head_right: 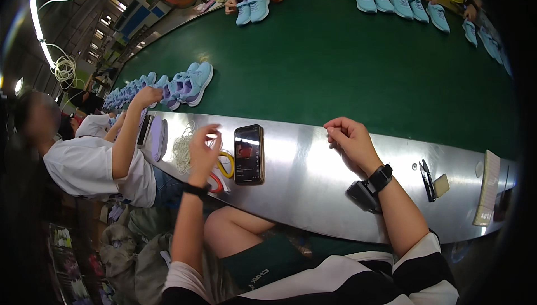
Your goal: The person sits at a long table in a factory and repeatedly picks up pairs of light blue and purple sneakers, inspects them by turning them over, and places them back on the table. Other workers are visible in the background performing similar tasks.
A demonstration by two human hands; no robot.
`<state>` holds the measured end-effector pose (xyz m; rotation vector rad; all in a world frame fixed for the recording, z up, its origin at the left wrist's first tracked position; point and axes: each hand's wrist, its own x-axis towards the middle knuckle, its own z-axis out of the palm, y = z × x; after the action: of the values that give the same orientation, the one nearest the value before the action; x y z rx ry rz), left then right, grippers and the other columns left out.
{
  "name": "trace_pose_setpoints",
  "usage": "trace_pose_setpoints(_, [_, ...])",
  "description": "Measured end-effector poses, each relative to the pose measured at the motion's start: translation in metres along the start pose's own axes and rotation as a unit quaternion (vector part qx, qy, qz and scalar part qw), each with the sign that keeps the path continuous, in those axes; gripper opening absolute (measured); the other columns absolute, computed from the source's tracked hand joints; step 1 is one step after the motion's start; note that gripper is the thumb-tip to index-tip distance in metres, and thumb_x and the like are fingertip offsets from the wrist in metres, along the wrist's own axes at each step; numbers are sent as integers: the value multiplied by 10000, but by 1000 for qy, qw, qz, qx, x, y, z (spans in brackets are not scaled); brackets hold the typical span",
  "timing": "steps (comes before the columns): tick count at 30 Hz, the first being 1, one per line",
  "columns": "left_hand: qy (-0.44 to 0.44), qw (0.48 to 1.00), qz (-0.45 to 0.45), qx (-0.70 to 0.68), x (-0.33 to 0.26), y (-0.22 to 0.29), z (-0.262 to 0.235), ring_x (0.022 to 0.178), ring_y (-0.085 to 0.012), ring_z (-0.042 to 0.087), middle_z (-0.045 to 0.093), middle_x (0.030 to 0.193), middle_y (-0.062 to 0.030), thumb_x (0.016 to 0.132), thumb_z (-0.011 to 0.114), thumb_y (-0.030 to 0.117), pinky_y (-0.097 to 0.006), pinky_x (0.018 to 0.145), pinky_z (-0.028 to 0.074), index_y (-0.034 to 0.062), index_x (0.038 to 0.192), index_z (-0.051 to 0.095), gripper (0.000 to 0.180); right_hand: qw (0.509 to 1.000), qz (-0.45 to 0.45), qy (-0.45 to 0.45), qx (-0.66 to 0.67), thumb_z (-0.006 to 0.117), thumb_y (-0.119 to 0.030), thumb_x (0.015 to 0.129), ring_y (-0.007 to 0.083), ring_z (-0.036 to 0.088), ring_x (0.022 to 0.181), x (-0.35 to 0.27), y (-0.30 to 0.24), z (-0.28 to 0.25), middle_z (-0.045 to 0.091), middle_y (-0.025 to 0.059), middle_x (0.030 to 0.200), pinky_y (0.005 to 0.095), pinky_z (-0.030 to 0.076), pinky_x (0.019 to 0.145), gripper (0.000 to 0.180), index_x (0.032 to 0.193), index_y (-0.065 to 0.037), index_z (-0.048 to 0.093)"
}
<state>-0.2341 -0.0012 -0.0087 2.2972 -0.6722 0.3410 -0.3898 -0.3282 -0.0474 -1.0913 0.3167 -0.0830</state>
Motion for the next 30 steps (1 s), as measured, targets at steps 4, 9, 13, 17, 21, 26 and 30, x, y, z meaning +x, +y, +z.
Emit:
trace_pose_setpoints(4, [61,998,-36,2,87,-133,-31,876,-205,641,680,997,-107,800,756,136,-311,771,506,54,1136,642,365,1000,3,2,-29,591,-70,963,81,566,754,3,1,7,604,15,818,226,484,707,121,1049,4,635])
trace_pose_setpoints(9, [-1,938,13,347,166,-176,-30,1213,-413,488,514,1357,-182,709,822,360,-519,975,428,130,1337,514,737,993,-10,11,-114,600,-104,969,90,600,772,3,0,-6,637,19,822,238,510,734,155,1066,8,647])
trace_pose_setpoints(13, [-96,879,-33,467,188,-199,-32,1265,-450,456,479,1424,-173,719,753,596,-591,1012,372,245,1509,311,971,991,-26,-1,-130,602,-115,971,93,618,781,5,8,-12,649,22,828,244,523,742,168,1077,6,649])
trace_pose_setpoints(17, [-154,872,-66,460,183,-230,-29,1277,-417,457,499,1389,-212,767,681,650,-584,1025,324,316,1542,232,957,989,-34,-7,-146,606,-121,972,92,620,787,6,10,-12,652,24,829,245,528,746,170,1078,5,649])
trace_pose_setpoints(21, [-111,892,13,437,186,-217,-27,1158,-387,540,625,1187,-184,770,683,634,-569,929,363,318,1461,369,822,988,-45,-14,-148,608,-123,971,95,620,792,8,11,-10,650,26,830,247,529,746,173,1085,2,646])
trace_pose_setpoints(26, [-58,966,-56,247,181,-114,-20,996,-354,644,694,1017,-180,795,671,613,-494,913,385,174,1198,655,596,991,-18,-7,-129,610,-118,965,102,619,828,10,3,-4,650,22,884,258,525,779,180,1103,-7,639])
trace_pose_setpoints(30, [-23,992,-45,120,123,16,-23,915,-267,682,706,1007,-196,818,703,577,-346,823,493,-29,1122,663,679,961,-60,-50,-267,667,-176,931,105,574,845,-21,-19,8,619,26,977,249,504,784,327,1216,-34,591])
